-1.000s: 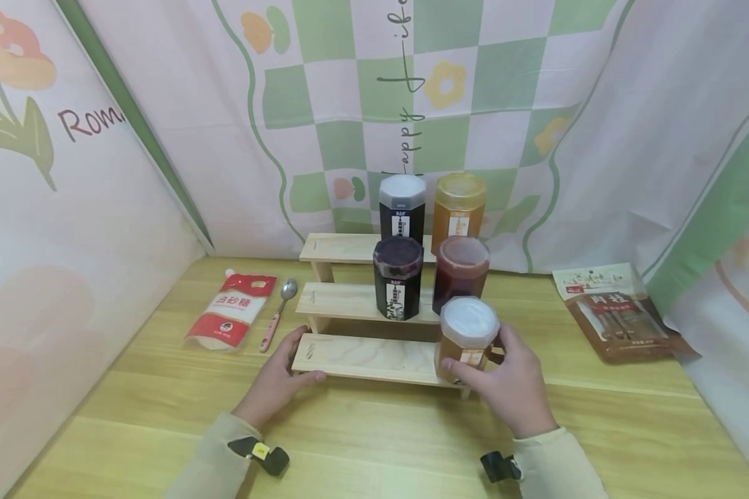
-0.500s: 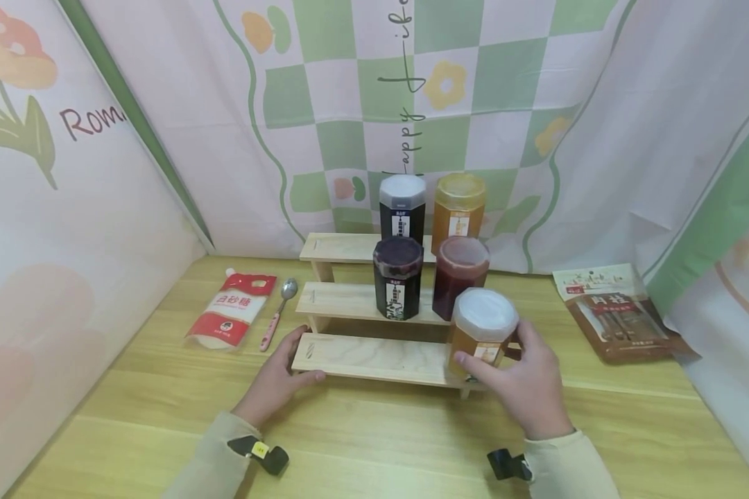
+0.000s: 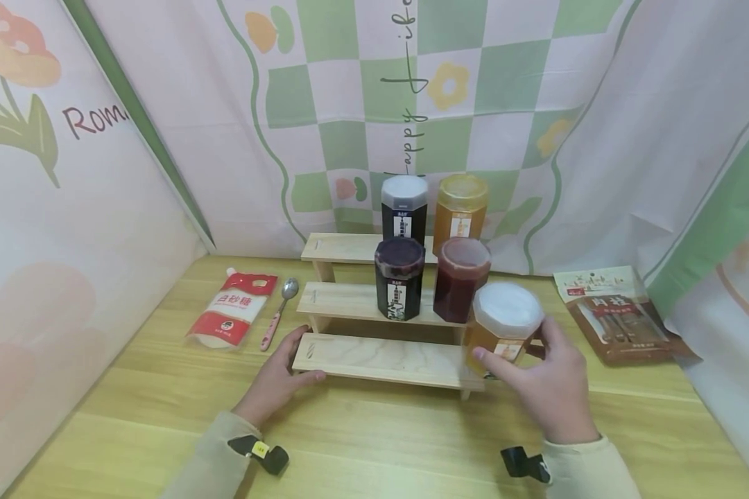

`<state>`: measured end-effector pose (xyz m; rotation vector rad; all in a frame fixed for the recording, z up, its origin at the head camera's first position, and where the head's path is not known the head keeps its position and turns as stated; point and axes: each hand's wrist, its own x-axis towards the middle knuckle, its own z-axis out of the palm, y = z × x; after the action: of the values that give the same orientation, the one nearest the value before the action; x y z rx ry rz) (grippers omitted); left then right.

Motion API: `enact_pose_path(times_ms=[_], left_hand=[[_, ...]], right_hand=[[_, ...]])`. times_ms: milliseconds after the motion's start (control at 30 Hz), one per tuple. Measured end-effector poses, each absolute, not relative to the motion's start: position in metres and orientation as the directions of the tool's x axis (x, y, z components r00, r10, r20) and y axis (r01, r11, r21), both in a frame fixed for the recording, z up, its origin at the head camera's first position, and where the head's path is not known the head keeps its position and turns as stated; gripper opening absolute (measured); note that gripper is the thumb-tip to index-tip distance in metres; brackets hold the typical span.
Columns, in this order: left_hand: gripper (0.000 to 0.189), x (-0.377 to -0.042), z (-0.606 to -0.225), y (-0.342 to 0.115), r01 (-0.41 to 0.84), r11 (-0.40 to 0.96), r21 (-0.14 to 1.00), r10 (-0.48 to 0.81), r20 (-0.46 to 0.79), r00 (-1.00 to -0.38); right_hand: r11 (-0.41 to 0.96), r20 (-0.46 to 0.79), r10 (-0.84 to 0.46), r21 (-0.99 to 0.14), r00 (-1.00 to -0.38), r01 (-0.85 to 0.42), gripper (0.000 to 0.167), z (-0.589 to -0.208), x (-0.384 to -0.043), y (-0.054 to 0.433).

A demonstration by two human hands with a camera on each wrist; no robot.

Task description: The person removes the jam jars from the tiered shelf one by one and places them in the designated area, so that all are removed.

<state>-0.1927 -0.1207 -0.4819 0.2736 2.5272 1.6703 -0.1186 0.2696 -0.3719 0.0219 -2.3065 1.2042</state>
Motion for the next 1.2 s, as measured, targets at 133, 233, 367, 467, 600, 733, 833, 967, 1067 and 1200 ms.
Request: enact_pose_path(times_ms=[133, 233, 367, 467, 600, 733, 833, 967, 1067, 1200], left_hand=[[0.105, -0.192, -0.481, -0.12, 0.092, 0.378, 0.921, 0.202, 0.015, -0.979], [0.105, -0.191, -0.48, -0.12, 0.089, 0.376, 0.922, 0.201, 0.013, -0.98], [0.104, -0.191, -0.479, -0.12, 0.088, 0.373, 0.924, 0.204, 0.011, -0.979], [0.104, -0.19, -0.478, -0.12, 0.09, 0.371, 0.924, 0.207, 0.012, -0.978], [0.104, -0.19, -0.478, -0.119, 0.09, 0.371, 0.924, 0.208, 0.011, -0.978], [0.105, -0.19, -0.477, -0.119, 0.092, 0.374, 0.923, 0.208, 0.013, -0.978], [0.105, -0.189, -0.476, -0.12, 0.092, 0.38, 0.92, 0.206, 0.013, -0.979], [0.105, -0.189, -0.475, -0.119, 0.092, 0.38, 0.92, 0.206, 0.013, -0.978], [0.105, -0.188, -0.474, -0.119, 0.093, 0.374, 0.923, 0.208, 0.014, -0.978], [0.105, -0.189, -0.475, -0.119, 0.092, 0.361, 0.928, 0.211, 0.014, -0.977]], right_hand=[[0.592, 0.468, 0.245, -0.766, -0.849, -0.251, 0.078, -0.369, -0.118, 0.275], [0.594, 0.463, 0.253, -0.768, -0.849, -0.241, 0.08, -0.367, -0.118, 0.279], [0.6, 0.461, 0.265, -0.766, -0.847, -0.229, 0.08, -0.365, -0.117, 0.284], [0.601, 0.46, 0.278, -0.768, -0.843, -0.22, 0.078, -0.362, -0.117, 0.287], [0.598, 0.446, 0.294, -0.776, -0.846, -0.201, 0.077, -0.36, -0.115, 0.291], [0.593, 0.429, 0.312, -0.785, -0.848, -0.179, 0.078, -0.359, -0.114, 0.296], [0.59, 0.411, 0.333, -0.793, -0.849, -0.152, 0.077, -0.36, -0.115, 0.299], [0.584, 0.393, 0.355, -0.802, -0.848, -0.127, 0.077, -0.361, -0.116, 0.305], [0.575, 0.378, 0.366, -0.81, -0.85, -0.113, 0.078, -0.361, -0.117, 0.309], [0.563, 0.356, 0.385, -0.822, -0.852, -0.089, 0.078, -0.361, -0.118, 0.313]])
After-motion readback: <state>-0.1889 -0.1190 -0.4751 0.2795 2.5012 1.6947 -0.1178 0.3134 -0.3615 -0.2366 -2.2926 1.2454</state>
